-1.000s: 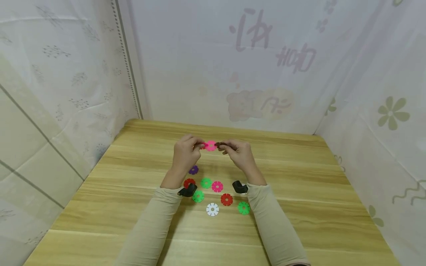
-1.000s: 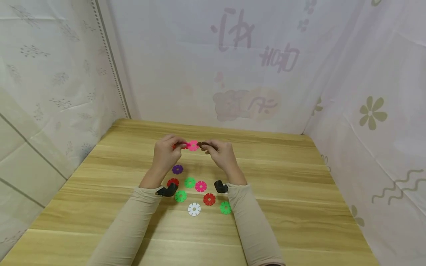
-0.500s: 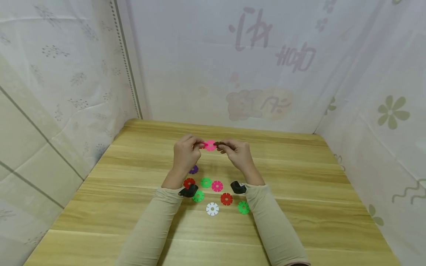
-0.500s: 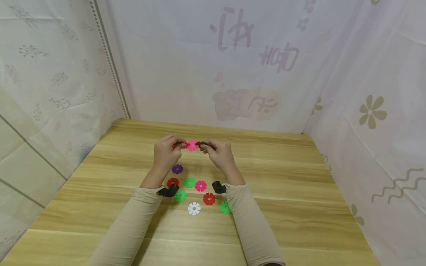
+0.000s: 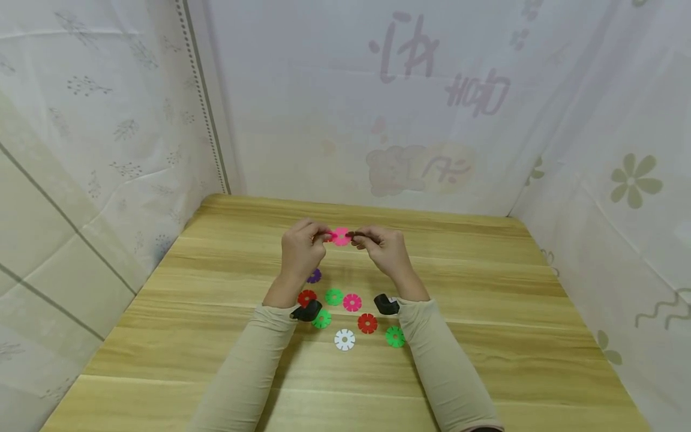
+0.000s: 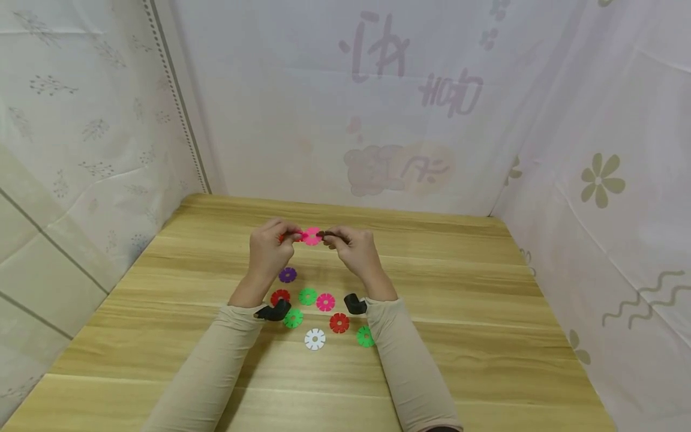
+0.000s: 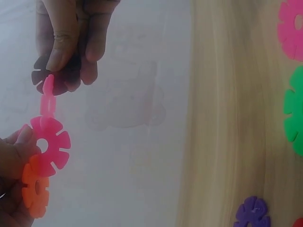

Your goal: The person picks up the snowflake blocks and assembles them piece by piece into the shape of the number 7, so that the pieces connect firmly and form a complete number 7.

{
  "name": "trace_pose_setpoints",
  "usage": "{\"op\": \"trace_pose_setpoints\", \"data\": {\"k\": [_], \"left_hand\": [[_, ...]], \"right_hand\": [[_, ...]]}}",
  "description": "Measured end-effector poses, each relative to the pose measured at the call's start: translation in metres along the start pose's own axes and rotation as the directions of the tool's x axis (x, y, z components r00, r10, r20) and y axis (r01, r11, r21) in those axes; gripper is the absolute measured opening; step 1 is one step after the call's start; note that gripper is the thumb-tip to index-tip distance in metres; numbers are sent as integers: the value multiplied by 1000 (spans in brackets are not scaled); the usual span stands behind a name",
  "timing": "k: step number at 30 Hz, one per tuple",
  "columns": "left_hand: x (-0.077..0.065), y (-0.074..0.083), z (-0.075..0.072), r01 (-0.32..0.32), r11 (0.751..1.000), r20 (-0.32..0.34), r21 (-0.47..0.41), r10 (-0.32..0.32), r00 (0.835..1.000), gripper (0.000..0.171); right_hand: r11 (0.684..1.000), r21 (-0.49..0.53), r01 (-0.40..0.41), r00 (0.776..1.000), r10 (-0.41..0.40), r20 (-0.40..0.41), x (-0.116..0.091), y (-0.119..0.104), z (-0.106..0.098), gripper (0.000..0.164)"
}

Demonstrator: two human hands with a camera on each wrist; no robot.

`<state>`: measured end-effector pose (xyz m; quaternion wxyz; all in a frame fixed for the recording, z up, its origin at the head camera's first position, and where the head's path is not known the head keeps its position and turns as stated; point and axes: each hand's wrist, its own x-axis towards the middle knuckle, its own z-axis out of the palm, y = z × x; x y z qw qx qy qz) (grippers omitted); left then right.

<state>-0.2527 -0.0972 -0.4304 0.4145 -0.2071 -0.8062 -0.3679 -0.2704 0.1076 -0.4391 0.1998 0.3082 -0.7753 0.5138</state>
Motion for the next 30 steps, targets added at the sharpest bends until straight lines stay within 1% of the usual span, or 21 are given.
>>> {"op": "trace_pose_setpoints", "data": {"k": [3, 7, 15, 19, 22, 24, 26, 30], "left_hand": [[0, 0, 0, 5, 1000, 15, 4, -5, 1000, 10], [0, -1, -3, 9, 1000, 37, -12, -9, 999, 8], [3, -4, -8, -33, 998, 102, -57, 39, 994, 5], [3, -7, -10, 7, 997, 152, -74, 4, 988, 2], [3, -9, -11, 53, 996, 194, -77, -37, 980, 2], [2, -10, -13, 69, 994, 213, -79, -51, 976, 4], [3, -10, -14, 75, 994, 224, -84, -55, 973, 3], [3, -12, -14, 61, 994, 226, -89, -39, 973, 3]], "right_hand": [[1000, -1, -2, 1000, 2, -3, 0, 1, 0, 7], [1000, -3, -10, 1000, 10, 10, 0, 3, 0, 7], [999, 12, -39, 999, 38, 39, -1, 5, -4, 9], [998, 37, -56, 997, 54, 55, -1, 6, -4, 10], [996, 42, -74, 995, 71, 67, -1, 6, -4, 11], [996, 40, -78, 995, 75, 72, -1, 7, -4, 11], [997, 37, -72, 995, 70, 73, -1, 8, -4, 11], [999, 32, -43, 996, 40, 77, 0, 10, -3, 11]]}}
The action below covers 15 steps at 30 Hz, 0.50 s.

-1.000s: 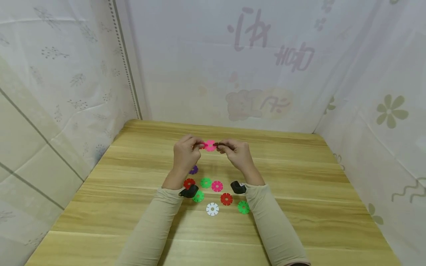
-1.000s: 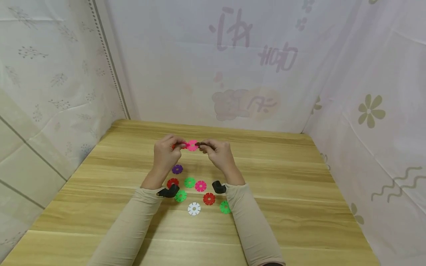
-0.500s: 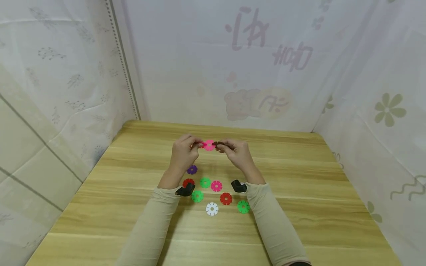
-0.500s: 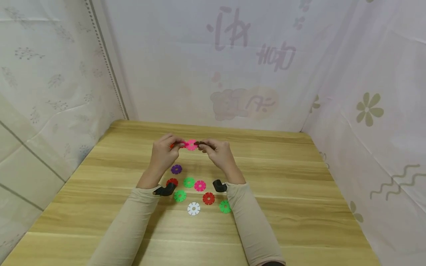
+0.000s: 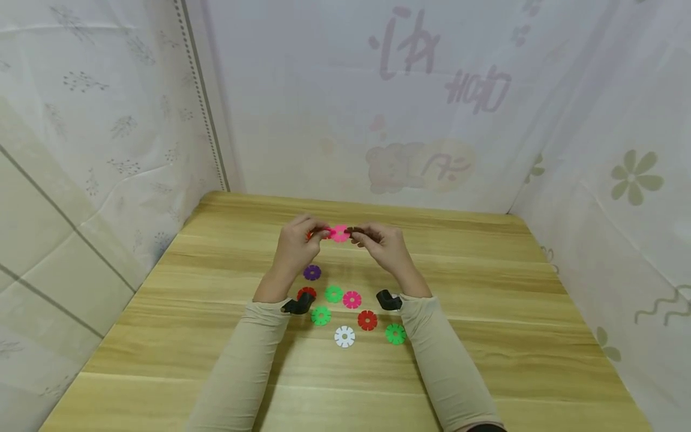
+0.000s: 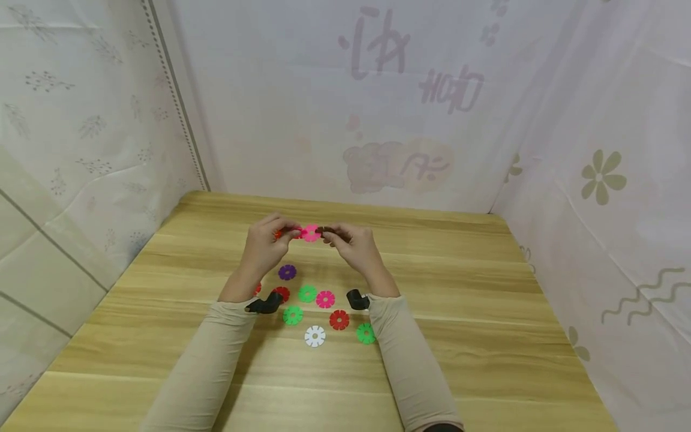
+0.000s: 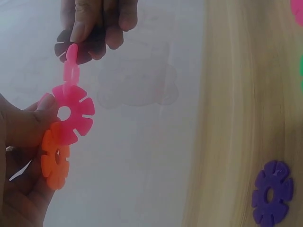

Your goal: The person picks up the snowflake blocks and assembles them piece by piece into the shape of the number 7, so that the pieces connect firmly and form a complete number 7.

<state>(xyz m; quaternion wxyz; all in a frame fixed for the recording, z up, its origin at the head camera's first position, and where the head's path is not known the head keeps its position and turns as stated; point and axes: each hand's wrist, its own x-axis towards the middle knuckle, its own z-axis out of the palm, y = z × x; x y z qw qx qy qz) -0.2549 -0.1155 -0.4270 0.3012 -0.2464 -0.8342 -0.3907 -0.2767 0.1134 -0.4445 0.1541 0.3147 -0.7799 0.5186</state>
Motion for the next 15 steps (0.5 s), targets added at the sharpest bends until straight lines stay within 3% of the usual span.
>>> {"op": "trace_pose_setpoints", "data": {"k": [15], "left_hand": [[0, -2, -4, 45, 999, 22, -12, -45, 999, 5]], "right_hand": [[1000, -6, 1, 998, -1, 56, 0, 2, 0, 13]]}}
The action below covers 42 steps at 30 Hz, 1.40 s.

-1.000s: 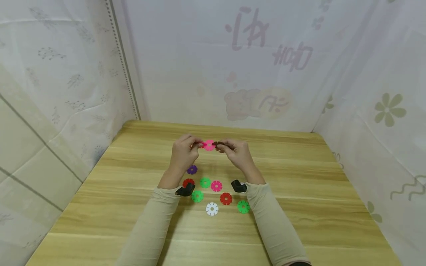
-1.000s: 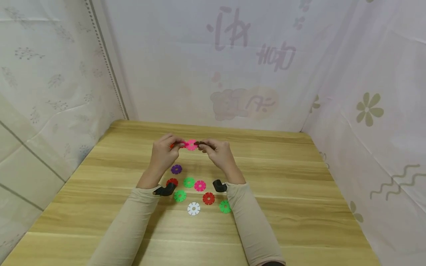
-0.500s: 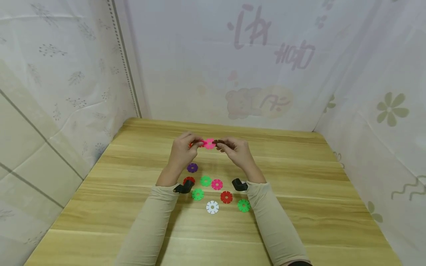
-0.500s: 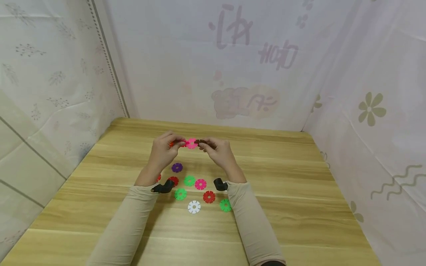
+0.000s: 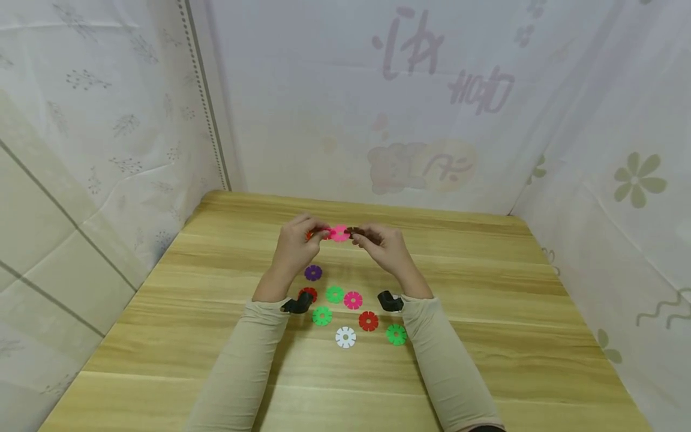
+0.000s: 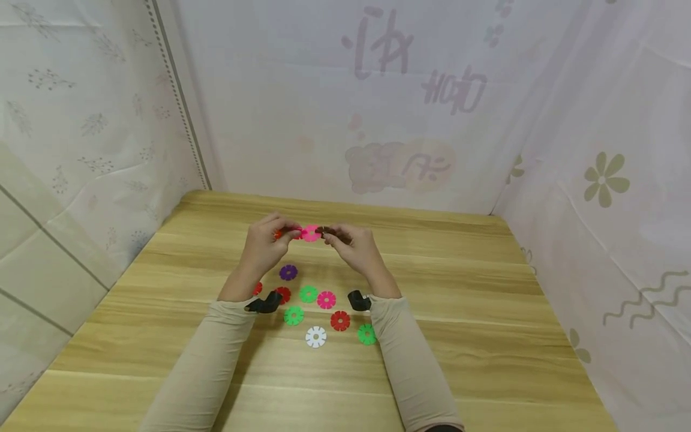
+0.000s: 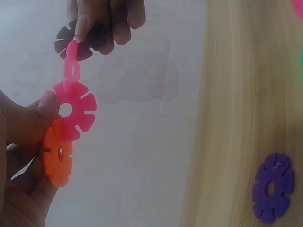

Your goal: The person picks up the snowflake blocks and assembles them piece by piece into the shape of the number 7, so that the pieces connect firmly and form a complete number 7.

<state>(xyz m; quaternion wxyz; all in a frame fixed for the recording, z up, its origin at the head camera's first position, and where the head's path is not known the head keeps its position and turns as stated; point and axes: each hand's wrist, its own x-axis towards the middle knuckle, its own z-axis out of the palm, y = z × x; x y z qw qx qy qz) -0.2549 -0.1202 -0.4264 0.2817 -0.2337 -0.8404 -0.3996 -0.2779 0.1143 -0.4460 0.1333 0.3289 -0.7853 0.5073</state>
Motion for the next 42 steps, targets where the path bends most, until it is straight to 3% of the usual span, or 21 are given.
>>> {"op": "trace_pose_setpoints", "data": {"k": [11, 19, 21, 23, 28, 31, 37, 42], "left_hand": [[4, 2, -1, -8, 1000, -16, 9, 8, 1000, 4], [5, 2, -3, 6, 1000, -5, 23, -6, 1000, 3], [5, 2, -3, 5, 1000, -6, 22, -5, 1000, 4], [4, 2, -3, 5, 1000, -7, 16, -5, 1000, 4], [0, 1, -4, 14, 1000, 5, 3, -14, 1000, 4], [-2, 0, -3, 18, 1000, 12, 4, -18, 1000, 4], [-4, 0, -2, 3, 1000, 8, 14, -3, 1000, 4], [-4, 1, -2, -2, 1000, 8, 6, 2, 1000, 4]], "right_hand": [[1000, -1, -30, 1000, 30, 5, -1, -3, -4, 13], [994, -43, -98, 986, 103, 135, -10, 1, -3, 14], [988, -80, -134, 968, 148, 203, -16, 3, -1, 18], [980, -104, -167, 935, 191, 298, -24, 5, 2, 23], [966, -167, -198, 801, 257, 540, -41, 7, 9, 26], [963, -185, -197, 751, 269, 603, -47, 7, 11, 25], [959, -235, -158, 709, 276, 649, -50, -3, 12, 38], [952, -288, -103, 715, 272, 644, -51, -7, 14, 38]]}}
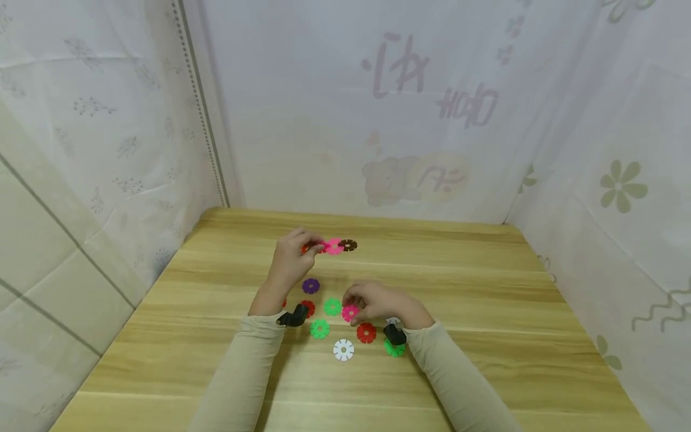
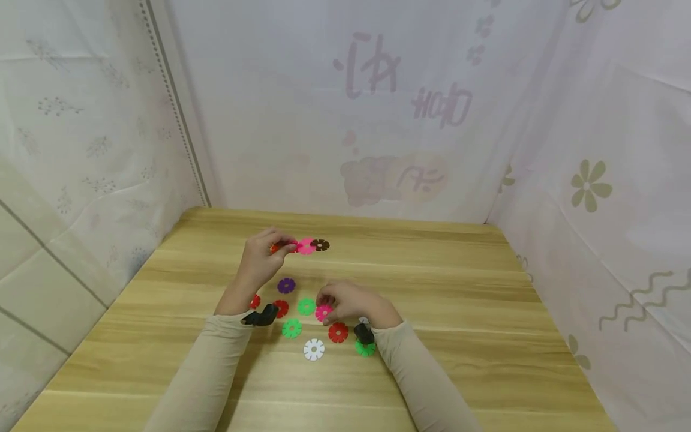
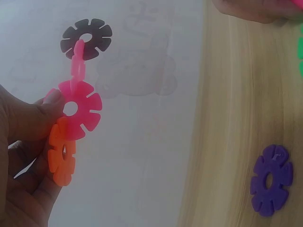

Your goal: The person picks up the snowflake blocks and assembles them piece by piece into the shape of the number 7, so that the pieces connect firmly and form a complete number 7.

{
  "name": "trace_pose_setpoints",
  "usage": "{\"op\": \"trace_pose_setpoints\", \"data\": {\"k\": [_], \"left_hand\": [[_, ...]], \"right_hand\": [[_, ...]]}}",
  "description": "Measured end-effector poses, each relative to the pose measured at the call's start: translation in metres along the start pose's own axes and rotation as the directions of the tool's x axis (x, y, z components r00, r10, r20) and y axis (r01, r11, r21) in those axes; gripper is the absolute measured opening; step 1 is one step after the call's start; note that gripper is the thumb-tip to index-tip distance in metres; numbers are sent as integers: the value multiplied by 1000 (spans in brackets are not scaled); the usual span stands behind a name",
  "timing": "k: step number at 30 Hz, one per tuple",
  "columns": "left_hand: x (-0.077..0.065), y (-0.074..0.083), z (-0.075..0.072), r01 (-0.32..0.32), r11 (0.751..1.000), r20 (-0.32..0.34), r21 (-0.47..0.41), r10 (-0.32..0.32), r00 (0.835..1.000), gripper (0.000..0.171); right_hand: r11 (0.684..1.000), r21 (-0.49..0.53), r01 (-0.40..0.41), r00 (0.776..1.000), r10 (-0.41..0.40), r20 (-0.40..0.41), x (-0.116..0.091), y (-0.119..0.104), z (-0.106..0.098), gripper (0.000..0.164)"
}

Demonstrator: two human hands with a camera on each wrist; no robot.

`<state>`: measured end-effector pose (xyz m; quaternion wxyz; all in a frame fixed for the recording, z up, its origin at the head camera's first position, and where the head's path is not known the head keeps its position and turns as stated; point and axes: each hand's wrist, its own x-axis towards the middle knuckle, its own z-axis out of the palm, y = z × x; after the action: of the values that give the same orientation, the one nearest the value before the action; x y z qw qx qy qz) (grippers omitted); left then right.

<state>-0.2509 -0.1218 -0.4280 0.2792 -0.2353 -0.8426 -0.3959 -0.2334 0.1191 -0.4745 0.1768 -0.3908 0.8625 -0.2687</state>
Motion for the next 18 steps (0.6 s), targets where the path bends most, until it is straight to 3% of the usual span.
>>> {"op": "trace_pose_setpoints", "data": {"k": [10, 18], "left_hand": [[-3, 0, 0, 16, 1000, 13, 6, -16, 1000, 4], [0, 0, -2, 24, 1000, 24, 10, -24, 999, 5]], "right_hand": [[998, 20, -52, 998, 52, -21, 1, 8, 6, 33], [972, 233, -24, 996, 43, -76, 4, 28, 1, 22]]}}
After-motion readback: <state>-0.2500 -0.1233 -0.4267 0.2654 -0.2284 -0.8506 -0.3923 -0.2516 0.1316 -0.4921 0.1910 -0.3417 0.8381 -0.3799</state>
